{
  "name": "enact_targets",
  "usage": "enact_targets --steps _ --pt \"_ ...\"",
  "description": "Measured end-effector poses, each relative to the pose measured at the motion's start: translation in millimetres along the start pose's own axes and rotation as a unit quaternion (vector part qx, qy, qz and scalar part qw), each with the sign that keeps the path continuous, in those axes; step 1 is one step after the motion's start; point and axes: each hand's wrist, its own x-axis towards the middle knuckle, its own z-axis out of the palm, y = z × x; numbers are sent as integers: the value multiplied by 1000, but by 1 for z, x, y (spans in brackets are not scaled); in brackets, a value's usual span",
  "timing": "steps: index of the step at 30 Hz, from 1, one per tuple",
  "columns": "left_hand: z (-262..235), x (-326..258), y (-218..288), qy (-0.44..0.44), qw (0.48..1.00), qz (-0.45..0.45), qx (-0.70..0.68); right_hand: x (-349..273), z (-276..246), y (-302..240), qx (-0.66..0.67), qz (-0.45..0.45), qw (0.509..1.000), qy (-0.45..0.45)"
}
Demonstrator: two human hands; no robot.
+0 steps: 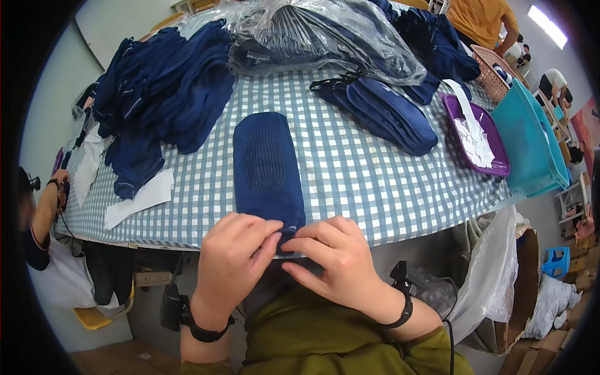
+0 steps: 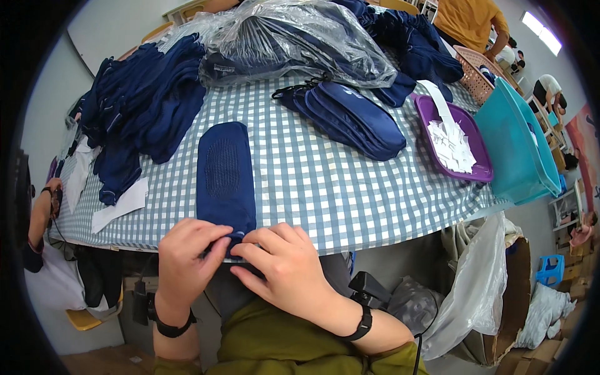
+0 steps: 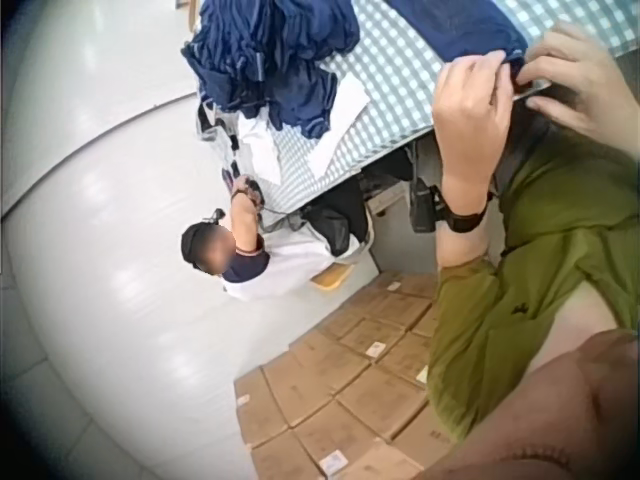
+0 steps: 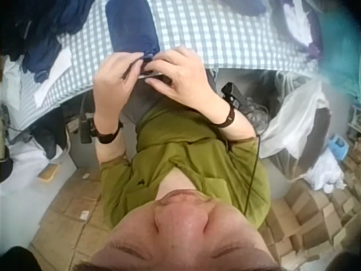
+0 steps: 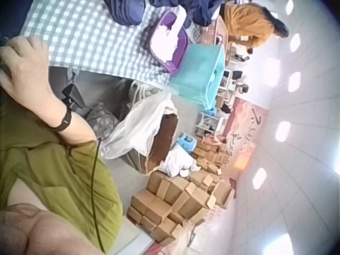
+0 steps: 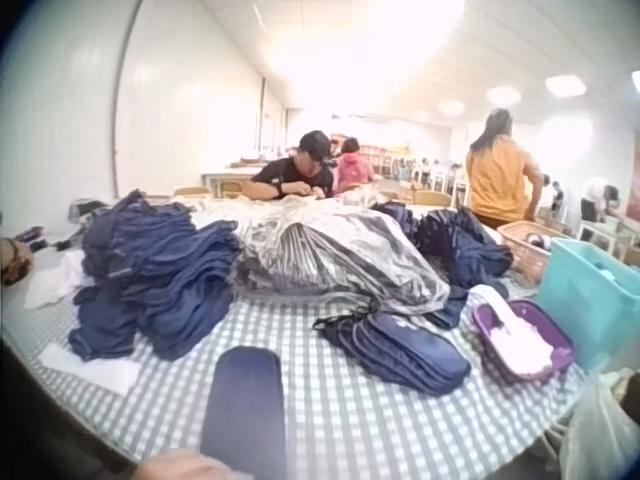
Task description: Folding blue fabric face masks and bundling them with a paper strip.
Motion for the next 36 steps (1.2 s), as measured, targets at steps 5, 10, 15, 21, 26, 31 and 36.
enact_targets --steps 5,10,15,21,26,31,36 --pt "-16 2 -5 14 998 44 -31 0 7 6 -34 -18 999 23" --pt "-8 -10 -7 -34 997 56 -29 0 3 4 -38 6 999 -18" --pt "-7 -16 -6 28 995 72 -56 0 -5 4 30 23 999 -3" --pt "-2 -20 -13 16 994 76 -76 4 -8 -5 65 64 996 -1" --pt "3 -23 -15 23 993 70 -90 8 -1 -6 53 38 998 -13" --pt "5 -25 -18 33 992 60 -106 8 3 -6 60 43 997 -19" --pt "3 -23 -15 20 994 36 -100 4 5 -3 34 18 999 -30"
